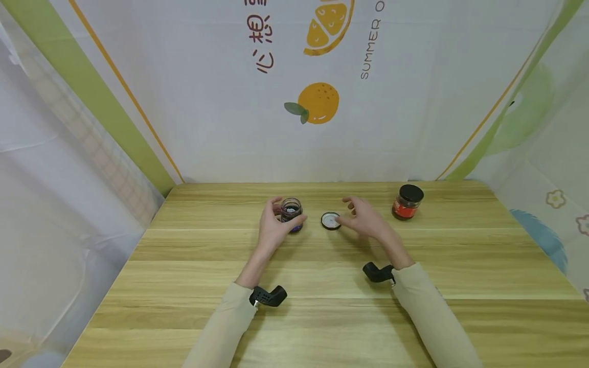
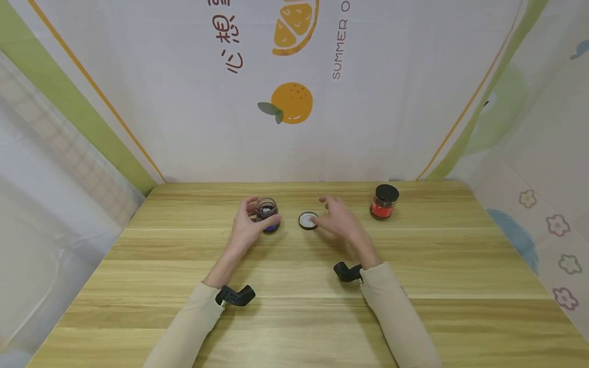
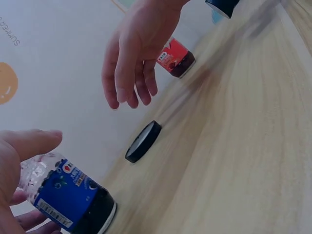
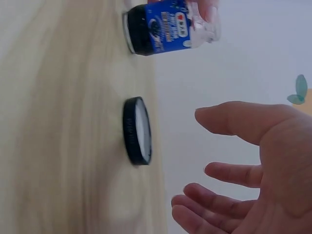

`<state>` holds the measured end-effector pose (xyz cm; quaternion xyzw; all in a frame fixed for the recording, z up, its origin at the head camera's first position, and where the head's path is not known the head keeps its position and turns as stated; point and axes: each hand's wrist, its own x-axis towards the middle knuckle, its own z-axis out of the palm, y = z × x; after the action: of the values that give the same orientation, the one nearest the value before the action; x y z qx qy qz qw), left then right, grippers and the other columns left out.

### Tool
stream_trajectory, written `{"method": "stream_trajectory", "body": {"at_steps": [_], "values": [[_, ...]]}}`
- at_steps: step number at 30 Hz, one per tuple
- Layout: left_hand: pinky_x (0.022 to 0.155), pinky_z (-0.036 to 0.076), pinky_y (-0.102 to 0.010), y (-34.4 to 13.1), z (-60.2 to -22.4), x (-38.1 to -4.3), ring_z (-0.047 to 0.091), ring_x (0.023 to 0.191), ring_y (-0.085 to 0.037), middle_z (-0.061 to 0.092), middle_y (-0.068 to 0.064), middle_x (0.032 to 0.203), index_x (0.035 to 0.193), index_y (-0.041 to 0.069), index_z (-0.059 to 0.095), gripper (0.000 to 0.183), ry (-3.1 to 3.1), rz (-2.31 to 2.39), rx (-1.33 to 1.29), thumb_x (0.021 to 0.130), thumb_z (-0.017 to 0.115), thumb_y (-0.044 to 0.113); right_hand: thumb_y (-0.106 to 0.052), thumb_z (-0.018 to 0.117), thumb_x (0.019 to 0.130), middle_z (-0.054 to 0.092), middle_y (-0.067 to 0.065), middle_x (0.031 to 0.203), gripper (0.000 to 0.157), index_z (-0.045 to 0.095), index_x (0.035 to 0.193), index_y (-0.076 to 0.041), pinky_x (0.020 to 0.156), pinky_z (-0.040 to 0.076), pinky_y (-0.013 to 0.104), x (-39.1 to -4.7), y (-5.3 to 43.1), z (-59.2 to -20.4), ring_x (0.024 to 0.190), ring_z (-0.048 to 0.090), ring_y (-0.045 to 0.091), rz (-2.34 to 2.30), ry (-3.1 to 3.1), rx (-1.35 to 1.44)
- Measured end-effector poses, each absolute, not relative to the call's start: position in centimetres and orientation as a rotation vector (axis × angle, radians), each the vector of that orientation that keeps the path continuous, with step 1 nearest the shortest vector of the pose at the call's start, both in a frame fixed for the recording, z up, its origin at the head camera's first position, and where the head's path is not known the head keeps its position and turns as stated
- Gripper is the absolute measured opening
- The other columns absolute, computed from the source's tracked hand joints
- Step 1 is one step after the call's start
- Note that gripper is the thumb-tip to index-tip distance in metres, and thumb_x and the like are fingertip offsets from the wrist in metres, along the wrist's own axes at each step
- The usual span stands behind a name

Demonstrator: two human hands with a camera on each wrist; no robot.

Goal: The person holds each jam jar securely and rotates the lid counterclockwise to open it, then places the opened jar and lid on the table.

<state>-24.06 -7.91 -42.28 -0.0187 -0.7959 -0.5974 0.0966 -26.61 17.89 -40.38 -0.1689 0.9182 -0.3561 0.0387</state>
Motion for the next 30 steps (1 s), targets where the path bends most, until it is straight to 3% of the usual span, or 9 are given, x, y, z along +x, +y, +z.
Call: {"method": "stream_trajectory", "body": {"at_steps": [19,30], "values": [[0.104,0.039,-0.051,-8.3,-39.8,-23.4,0.046,0.127,-0.035,0.051,-0.015,0.136,0.145,0.006,0.043,0.082,-2.306,-1.703,-0.136,0.08,0.087,0.029,-0.029,0.067,0.097,0.047,0.031,0.14,0.063,0.044,0.146,0.004,0.101,0.042,0.059,-26.4,20.7,-38.1,0.127,0.047,0.047,-1.071,2.986,-0.447],[0.106,0.039,-0.053,-8.5,-38.5,-23.0,0.045,0.125,-0.026,0.051,-0.011,0.137,0.146,0.008,0.044,0.08,-2.288,-1.695,-0.18,0.082,0.086,0.03,-0.032,0.066,0.099,0.045,0.03,0.141,0.064,0.043,0.147,0.003,0.102,0.04,0.06,-25.8,22.4,-37.1,0.128,0.045,0.047,-1.074,3.042,-0.391]]}}
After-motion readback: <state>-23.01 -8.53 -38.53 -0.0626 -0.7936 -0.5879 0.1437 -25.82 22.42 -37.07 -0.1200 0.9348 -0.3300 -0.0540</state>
